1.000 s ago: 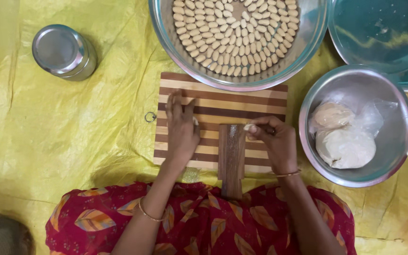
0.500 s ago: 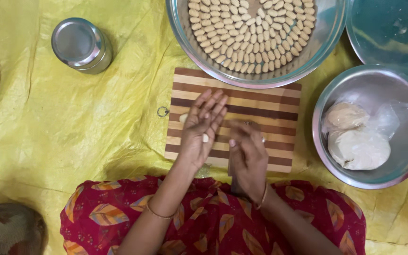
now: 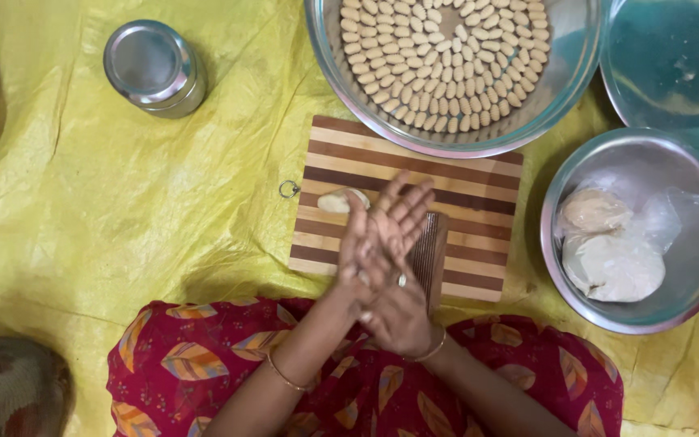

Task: The person sits on the floor and repeatedly rolls small pieces of dough into balls, presses them on a grooved wooden board to create ridges, and places the shaped snacks into a large metal bowl. The process is repeated continuously with dough pieces taken from a smaller bowl.

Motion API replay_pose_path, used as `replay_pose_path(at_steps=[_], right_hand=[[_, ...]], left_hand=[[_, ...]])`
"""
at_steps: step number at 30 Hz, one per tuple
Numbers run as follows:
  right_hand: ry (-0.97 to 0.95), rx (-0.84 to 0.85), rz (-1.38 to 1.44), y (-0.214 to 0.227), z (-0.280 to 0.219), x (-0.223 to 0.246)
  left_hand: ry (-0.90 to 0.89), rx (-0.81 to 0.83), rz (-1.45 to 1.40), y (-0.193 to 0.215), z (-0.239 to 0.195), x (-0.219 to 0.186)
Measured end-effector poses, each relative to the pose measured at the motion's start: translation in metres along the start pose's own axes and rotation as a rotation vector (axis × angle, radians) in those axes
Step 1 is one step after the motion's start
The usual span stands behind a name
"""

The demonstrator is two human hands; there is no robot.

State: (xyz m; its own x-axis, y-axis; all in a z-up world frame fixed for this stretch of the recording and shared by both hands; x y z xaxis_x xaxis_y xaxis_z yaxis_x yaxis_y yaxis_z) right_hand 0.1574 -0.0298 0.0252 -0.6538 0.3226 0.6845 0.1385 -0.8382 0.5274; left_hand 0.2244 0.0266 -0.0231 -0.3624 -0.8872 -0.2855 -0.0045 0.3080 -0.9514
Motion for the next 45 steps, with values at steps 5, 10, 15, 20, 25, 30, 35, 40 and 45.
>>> replay_pose_path(at_steps=[5, 10, 15, 20, 25, 30, 35, 40, 45], right_hand=[[-0.118, -0.049, -0.182, -0.005, -0.007, -0.004], [-0.054, 0.038, -0.247, -0.006, -0.002, -0.01], [-0.209, -0.057, -0.235, 0.002, -0.005, -0.019], [0.037, -0.054, -0.233, 0.001, -0.002, -0.005], [-0.012, -0.072, -0.263, 0.005, 0.007, -0.006], [0.125, -0.031, -0.27, 0.005, 0.014, 0.003], [-0.002, -0.006, -0.267, 0.009, 0.014, -0.003], [0.043, 0.009, -0.203, 0.009, 0.019, -0.002], [-0.047, -0.021, -0.259, 0.01, 0.013, -0.012]], left_hand=[[0.036, -0.03, -0.233, 0.0, 0.0, 0.01], [0.101, 0.023, -0.204, -0.02, -0.003, -0.001], [0.082, 0.038, -0.016, -0.03, -0.007, -0.013], [0.077, 0.016, -0.07, -0.028, -0.005, -0.015], [0.106, 0.014, -0.142, -0.021, -0.004, -0.012], [-0.007, 0.07, 0.015, -0.02, -0.002, -0.021], [0.127, 0.043, -0.359, -0.022, -0.002, -0.01], [-0.053, 0.087, -0.061, -0.022, -0.001, -0.032], [0.065, 0.111, -0.186, -0.037, -0.005, -0.019]])
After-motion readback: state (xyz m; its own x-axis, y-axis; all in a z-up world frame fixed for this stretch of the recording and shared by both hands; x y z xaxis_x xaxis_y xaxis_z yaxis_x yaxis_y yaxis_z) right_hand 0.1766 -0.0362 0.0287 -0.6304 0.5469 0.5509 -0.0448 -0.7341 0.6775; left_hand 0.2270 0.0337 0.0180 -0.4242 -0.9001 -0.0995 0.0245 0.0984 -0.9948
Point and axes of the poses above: each hand's wrist, its own z-axis towards the middle knuckle, its own y-axis out of the back of the hand, x = y × z, the point moved 6 cm from there along z, towards the middle knuckle, and after that the axes turned 5 degrees about z, right-handed, at the moved point
